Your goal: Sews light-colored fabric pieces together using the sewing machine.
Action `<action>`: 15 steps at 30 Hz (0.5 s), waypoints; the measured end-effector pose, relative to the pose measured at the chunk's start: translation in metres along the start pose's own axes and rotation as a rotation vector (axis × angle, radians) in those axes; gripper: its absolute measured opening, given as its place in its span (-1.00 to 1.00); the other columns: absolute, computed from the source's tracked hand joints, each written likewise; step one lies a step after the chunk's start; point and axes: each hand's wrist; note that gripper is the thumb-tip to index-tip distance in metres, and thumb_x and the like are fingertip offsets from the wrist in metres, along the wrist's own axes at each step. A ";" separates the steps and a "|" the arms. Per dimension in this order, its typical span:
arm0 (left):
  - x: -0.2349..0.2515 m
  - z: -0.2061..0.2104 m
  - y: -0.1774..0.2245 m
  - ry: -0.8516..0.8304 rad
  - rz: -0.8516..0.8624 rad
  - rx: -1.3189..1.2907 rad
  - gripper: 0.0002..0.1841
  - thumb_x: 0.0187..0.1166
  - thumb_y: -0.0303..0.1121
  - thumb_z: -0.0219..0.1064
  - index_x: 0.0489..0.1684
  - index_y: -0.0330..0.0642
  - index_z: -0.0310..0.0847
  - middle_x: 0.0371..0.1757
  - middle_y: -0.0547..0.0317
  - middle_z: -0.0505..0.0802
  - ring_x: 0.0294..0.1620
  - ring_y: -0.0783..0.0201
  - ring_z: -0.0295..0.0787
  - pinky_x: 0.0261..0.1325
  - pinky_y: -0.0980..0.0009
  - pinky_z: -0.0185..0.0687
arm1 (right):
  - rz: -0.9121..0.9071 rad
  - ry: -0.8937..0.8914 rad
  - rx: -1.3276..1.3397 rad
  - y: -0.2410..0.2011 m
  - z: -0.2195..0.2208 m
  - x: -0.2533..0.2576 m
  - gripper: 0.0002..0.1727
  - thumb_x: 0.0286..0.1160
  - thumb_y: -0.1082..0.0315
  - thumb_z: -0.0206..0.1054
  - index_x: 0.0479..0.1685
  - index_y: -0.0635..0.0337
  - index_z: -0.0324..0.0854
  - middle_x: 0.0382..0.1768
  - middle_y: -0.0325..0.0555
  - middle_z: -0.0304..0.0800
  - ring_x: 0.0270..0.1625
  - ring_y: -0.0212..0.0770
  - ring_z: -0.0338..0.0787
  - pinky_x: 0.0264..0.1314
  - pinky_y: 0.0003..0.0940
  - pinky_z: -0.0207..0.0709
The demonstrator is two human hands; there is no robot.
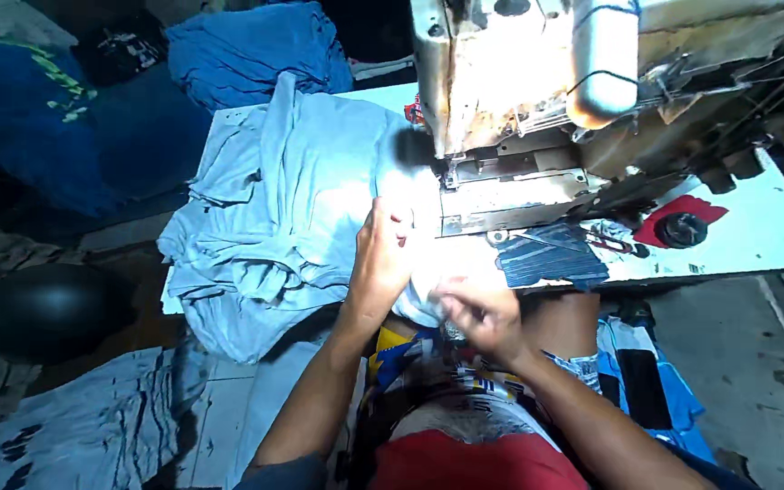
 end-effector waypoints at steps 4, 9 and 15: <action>-0.004 0.003 -0.004 0.061 -0.086 -0.134 -0.65 0.49 -0.38 0.52 0.12 -0.05 0.47 -0.22 0.25 0.79 -0.47 0.39 0.73 -0.39 0.36 0.79 | 0.432 0.172 -0.081 0.022 0.005 0.036 -0.84 0.61 0.29 0.39 -0.03 0.09 0.83 -0.22 -0.27 0.90 -0.26 -0.42 0.83 -0.15 -0.39 0.77; -0.014 0.009 -0.001 0.119 -0.213 -0.325 -0.75 0.56 -0.31 0.49 0.06 0.02 0.55 -0.32 0.31 0.80 -0.52 0.36 0.74 -0.45 0.35 0.79 | 0.569 0.288 0.343 0.036 0.035 0.053 -0.86 0.47 0.33 0.55 -0.12 0.18 0.84 -0.49 -0.10 0.76 -0.57 -0.30 0.63 -0.52 -0.40 0.55; -0.017 0.014 -0.007 -0.023 -0.230 -0.759 -0.78 0.48 -0.43 0.57 -0.05 -0.25 0.68 -0.34 0.03 0.85 -0.48 0.18 0.81 -0.39 0.30 0.85 | 0.833 0.168 1.069 0.027 0.035 0.051 -0.94 0.61 0.42 0.35 -0.14 0.22 0.68 -0.72 -0.17 0.51 -0.81 -0.50 0.34 -0.80 -0.63 0.21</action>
Point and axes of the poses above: each hand's wrist, its own x-axis towards the middle knuckle, its own z-axis out of the palm, y = z × x
